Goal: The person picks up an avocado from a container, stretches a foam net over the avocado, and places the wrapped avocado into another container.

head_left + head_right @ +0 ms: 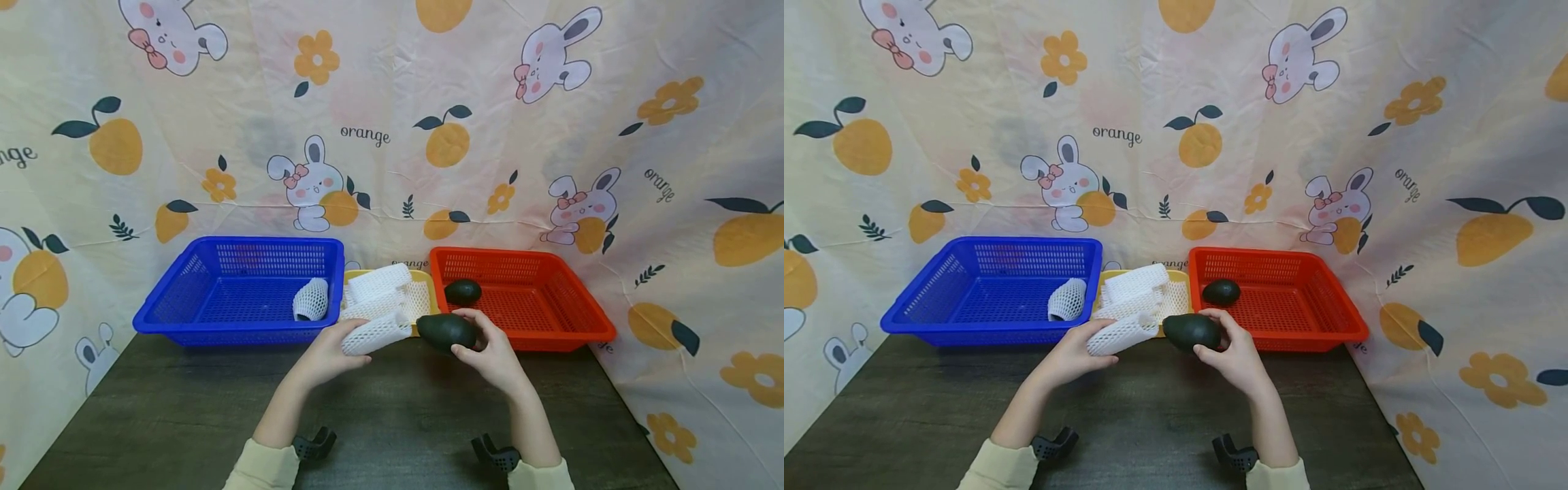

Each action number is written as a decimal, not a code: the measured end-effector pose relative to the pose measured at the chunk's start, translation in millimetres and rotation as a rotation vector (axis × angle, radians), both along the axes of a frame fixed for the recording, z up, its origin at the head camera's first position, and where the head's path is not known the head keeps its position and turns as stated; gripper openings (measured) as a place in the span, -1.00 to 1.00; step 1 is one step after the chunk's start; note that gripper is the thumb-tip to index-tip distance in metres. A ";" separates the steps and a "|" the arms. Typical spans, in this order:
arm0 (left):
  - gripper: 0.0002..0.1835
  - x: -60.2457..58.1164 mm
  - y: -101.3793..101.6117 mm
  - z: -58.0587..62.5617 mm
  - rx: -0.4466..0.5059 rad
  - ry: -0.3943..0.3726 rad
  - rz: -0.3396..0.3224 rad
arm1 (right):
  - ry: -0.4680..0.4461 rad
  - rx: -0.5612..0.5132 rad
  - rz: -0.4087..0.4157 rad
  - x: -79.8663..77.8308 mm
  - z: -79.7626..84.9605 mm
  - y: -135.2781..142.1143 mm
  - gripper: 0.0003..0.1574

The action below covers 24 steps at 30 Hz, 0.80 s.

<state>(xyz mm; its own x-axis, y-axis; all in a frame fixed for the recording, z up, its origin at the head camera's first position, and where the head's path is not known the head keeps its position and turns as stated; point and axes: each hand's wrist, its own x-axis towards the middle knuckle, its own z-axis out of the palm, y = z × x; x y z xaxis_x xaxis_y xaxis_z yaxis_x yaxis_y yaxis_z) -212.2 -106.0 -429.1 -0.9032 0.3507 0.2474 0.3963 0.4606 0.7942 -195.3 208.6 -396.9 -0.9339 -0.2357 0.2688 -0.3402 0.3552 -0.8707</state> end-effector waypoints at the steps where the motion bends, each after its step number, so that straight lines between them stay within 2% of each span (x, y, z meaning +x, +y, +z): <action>1: -0.38 -0.3 -0.1 0.1 -0.005 0.005 0.000 | 0.006 -0.007 0.002 0.2 0.2 -0.2 -0.35; 9: -0.39 -0.1 0.1 1.9 -0.024 0.026 -0.010 | 0.058 -0.057 0.038 0.1 0.0 -2.3 -0.33; 16: -0.40 0.0 0.9 1.3 -0.023 0.035 -0.035 | 0.030 -0.076 0.003 0.9 0.8 -7.1 -0.35; 24: -0.41 1.2 2.0 0.8 -0.023 0.028 -0.038 | 0.087 -0.126 0.009 2.7 0.1 -9.3 -0.39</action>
